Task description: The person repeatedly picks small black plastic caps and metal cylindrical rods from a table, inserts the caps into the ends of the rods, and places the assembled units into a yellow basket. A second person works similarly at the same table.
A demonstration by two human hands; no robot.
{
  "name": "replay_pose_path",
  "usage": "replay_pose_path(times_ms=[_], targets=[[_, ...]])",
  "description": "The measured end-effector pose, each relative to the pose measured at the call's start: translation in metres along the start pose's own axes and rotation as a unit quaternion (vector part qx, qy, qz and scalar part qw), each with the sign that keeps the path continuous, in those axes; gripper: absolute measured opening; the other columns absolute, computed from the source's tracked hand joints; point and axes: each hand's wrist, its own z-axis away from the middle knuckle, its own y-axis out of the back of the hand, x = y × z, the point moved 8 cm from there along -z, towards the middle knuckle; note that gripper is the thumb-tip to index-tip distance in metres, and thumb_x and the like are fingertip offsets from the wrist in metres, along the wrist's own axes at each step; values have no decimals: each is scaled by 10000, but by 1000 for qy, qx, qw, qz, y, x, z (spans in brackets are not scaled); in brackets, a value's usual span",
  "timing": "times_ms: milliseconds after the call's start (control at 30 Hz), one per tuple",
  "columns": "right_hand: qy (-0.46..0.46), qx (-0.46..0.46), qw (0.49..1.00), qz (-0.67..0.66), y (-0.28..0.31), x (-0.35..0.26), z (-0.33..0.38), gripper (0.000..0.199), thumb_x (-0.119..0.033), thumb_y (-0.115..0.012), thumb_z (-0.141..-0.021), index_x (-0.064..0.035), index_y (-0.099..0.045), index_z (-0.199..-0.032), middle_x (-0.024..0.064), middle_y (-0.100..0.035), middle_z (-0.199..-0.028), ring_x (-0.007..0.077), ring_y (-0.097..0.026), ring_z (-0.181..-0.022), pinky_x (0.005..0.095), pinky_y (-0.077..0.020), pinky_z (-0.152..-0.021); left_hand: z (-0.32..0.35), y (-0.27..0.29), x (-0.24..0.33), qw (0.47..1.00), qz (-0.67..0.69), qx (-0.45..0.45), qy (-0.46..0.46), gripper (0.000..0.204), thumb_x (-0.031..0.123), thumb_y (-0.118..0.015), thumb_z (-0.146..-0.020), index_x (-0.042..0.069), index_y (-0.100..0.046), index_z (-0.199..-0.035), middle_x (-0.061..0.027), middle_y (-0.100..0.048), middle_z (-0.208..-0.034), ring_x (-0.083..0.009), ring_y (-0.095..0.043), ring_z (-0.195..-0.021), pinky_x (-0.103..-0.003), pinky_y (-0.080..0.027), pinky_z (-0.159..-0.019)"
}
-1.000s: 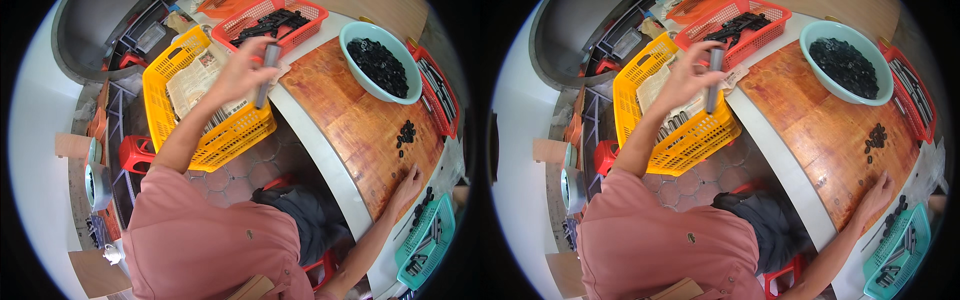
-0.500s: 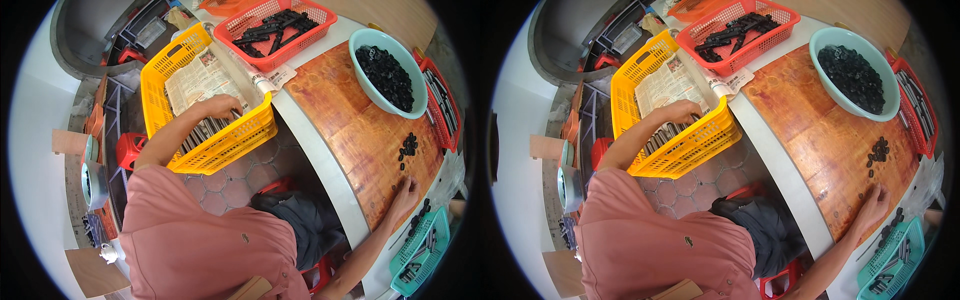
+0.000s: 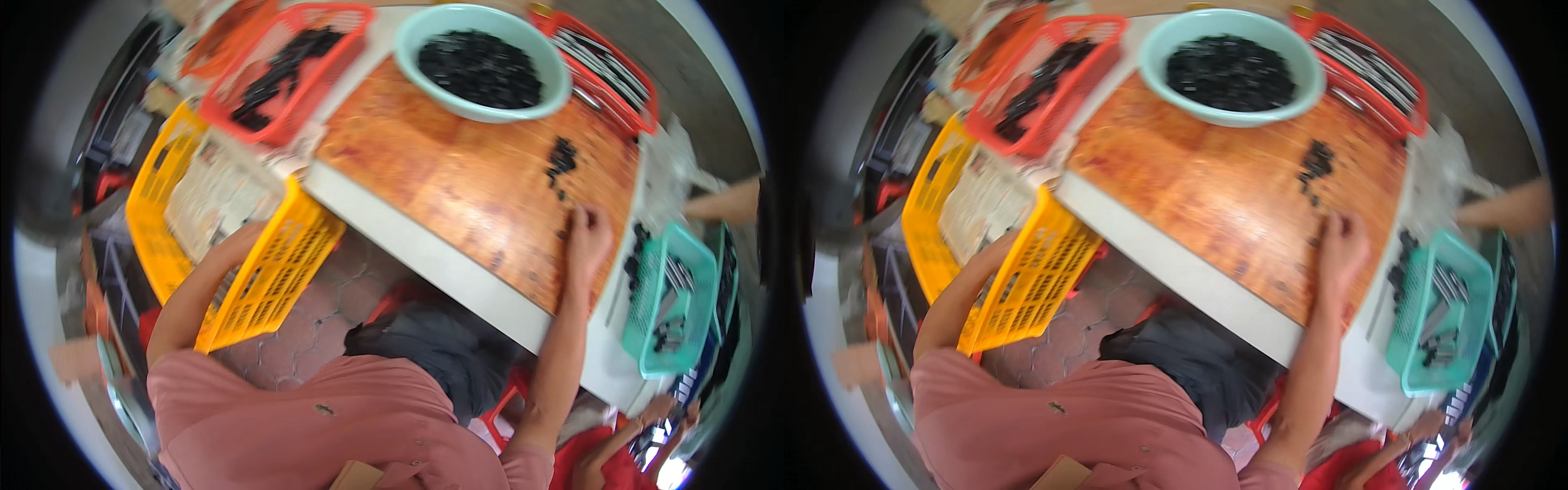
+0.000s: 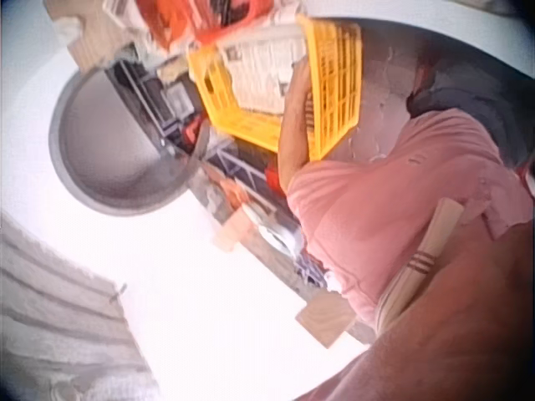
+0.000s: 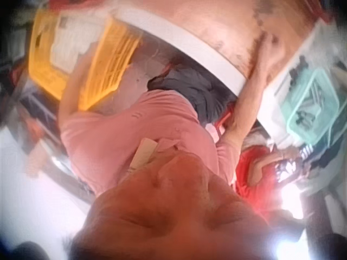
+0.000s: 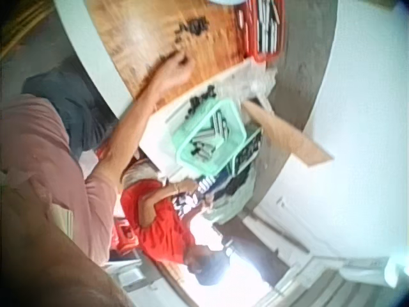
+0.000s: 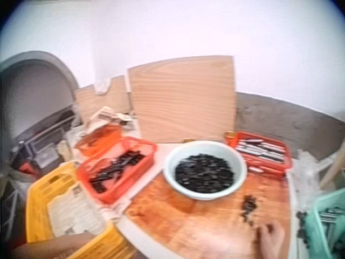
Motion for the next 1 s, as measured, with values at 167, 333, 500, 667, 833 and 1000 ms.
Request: replay_pose_path(times_ms=[167, 333, 500, 667, 833, 1000], targets=[[-21, 6, 1000, -19, 2, -9, 1, 150, -139, -744, -926, 9, -721, -938, 161, -721, -824, 257, -685, -739, 386, -542, -711, -2, -1, -2, 995, -91, -31, 12, 356, 241, -658, -966, -4, -675, -1224, -242, -712, -1128, -400, -665, -1015, -480, -520, -897], [1, 30, 999, -36, 5, -1, 3, 121, -135, -743, -895, -18, -749, -926, 177, -731, -833, 324, -712, -752, 431, -554, -707, -8, 4, 1, 992, -120, -35, 18, 340, 233, -652, -973, -9, -678, -1211, -231, -716, -1102, -375, -670, -992, -468, -522, -879], [-4, 25, 999, -22, 2, -9, 3, 123, -142, -765, -863, -22, -737, -869, 182, -726, -800, 367, -714, -750, 462, -559, -710, 5, 2, -7, 993, -110, 3, 40, 325, 224, -646, -981, -15, -680, -1197, -221, -721, -1076, -349, -676, -969, -457, -525, -862], [5, 36, 999, -25, 6, -12, 6, 135, -142, -738, -871, -10, -728, -850, 190, -728, -809, 381, -715, -766, 482, -557, -734, 9, 4, -4, 992, -110, 30, 45, 310, 216, -641, -989, -21, -682, -1184, -210, -726, -1050, -324, -681, -946, -445, -527, -844], [-23, -21, 998, -53, 21, -21, 9, 152, -149, -725, -883, -22, -742, -966, 183, -750, -885, 368, -727, -803, 469, -568, -759, 8, 4, 0, 992, -109, 20, 53, 297, 208, -635, -996, -27, -684, -1171, -200, -730, -1024, -299, -687, -923, -434, -529, -826], [41, -34, 997, 61, 113, -70, 12, 173, -154, -719, -893, -36, -738, -1018, 173, -763, -922, 377, -738, -858, 481, -575, -792, 12, 5, 1, 992, -104, -6, 73, 284, 200, -629, -1004, -33, -686, -1158, -190, -735, -998, -273, -692, -900, -422, -531, -809]])
